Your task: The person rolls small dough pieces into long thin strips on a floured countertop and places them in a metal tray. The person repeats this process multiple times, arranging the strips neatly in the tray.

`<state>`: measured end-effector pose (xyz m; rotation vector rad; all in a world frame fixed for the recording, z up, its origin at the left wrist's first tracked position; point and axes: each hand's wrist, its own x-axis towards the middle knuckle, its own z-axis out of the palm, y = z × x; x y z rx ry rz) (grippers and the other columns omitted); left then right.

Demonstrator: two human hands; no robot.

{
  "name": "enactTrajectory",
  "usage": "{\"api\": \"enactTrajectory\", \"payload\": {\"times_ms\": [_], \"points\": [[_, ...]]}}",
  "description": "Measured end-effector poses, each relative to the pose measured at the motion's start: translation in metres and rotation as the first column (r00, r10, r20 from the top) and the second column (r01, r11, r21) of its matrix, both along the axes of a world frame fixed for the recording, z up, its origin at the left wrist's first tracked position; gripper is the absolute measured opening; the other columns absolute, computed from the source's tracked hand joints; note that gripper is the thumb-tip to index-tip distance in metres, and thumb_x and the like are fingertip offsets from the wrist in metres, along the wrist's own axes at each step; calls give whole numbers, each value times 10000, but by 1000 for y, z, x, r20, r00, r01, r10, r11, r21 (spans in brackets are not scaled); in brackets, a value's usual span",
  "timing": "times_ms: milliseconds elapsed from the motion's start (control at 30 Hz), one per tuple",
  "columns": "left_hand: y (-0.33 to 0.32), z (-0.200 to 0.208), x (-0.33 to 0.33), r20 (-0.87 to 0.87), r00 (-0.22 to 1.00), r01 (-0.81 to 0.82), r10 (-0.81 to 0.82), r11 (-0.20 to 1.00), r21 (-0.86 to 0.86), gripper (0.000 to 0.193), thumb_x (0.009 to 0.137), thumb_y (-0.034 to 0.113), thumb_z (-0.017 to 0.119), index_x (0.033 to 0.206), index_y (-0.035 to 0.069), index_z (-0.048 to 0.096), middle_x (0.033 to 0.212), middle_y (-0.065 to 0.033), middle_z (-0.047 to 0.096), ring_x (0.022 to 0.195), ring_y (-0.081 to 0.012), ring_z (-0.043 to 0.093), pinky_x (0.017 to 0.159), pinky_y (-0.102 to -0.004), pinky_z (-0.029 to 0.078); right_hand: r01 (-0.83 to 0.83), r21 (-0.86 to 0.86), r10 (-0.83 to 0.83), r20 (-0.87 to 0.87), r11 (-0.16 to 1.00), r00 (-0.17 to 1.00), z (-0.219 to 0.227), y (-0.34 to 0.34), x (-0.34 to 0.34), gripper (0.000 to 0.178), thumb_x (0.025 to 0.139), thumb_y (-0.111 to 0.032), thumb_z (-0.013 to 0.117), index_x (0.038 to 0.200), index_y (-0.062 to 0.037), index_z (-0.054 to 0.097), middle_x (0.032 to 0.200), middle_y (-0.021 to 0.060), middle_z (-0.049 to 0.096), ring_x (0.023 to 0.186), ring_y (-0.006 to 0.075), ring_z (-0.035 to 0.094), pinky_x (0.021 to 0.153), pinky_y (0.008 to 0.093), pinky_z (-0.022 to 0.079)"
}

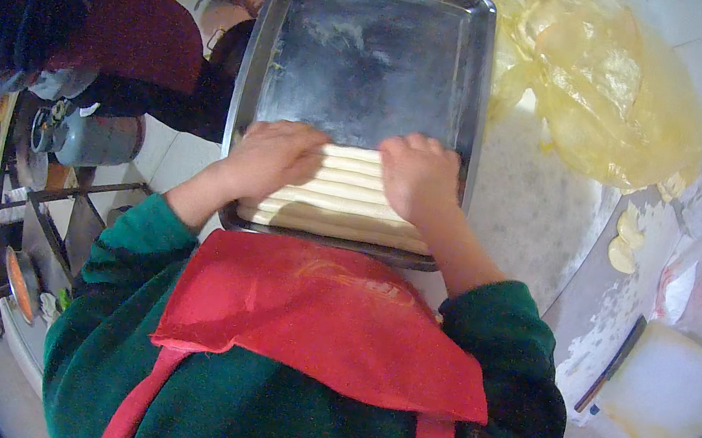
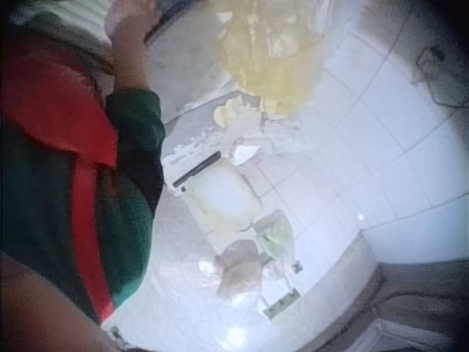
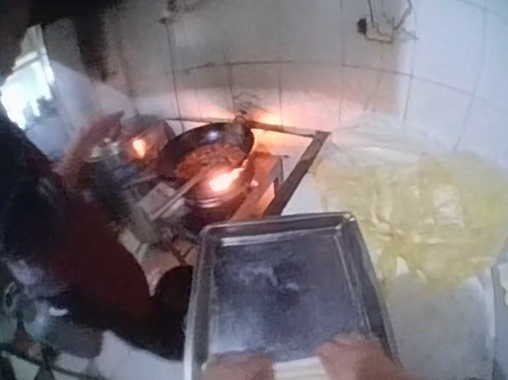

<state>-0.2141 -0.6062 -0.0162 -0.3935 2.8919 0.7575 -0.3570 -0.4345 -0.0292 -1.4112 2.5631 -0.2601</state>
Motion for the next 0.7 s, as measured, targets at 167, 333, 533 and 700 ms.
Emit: {"api": "enactTrajectory", "payload": {"times_ms": [167,333,533,700], "points": [[-38,-8,37,60,998,14,-7,993,-120,367,874,258,545,1185,64,566,1102,-148,617,1056,-327,563,900,-419,441,-43,-77,47,40,996,998,-6,26,-18,176,877,-173,519,996,-124,639,1007,94,600,970,288,562,827,435,440],[-39,14,6,354,934,-58,46,998,23,419,878,286,558,1225,52,542,1141,-179,614,1041,-376,571,903,-431,450,163,-507,56,388,847,920,6,60,-44,325,870,-9,461,1174,-47,570,1076,153,609,1071,320,563,925,389,439],[36,4,-64,24,982,165,-189,906,389,511,934,319,542,1329,9,449,1267,-186,543,1156,-266,527,988,-341,402,880,-371,-352,814,297,462,-1,149,-30,282,932,-84,448,1181,-20,562,1096,136,625,987,260,600,909,355,446],[76,-27,-103,-29,989,120,-146,664,738,485,960,282,512,1337,-11,428,1239,-122,554,1109,-177,525,952,-281,412,767,-334,-603,477,548,639,-38,260,-34,318,947,-237,500,1177,-28,568,1060,78,610,880,167,570,796,286,460]]}}
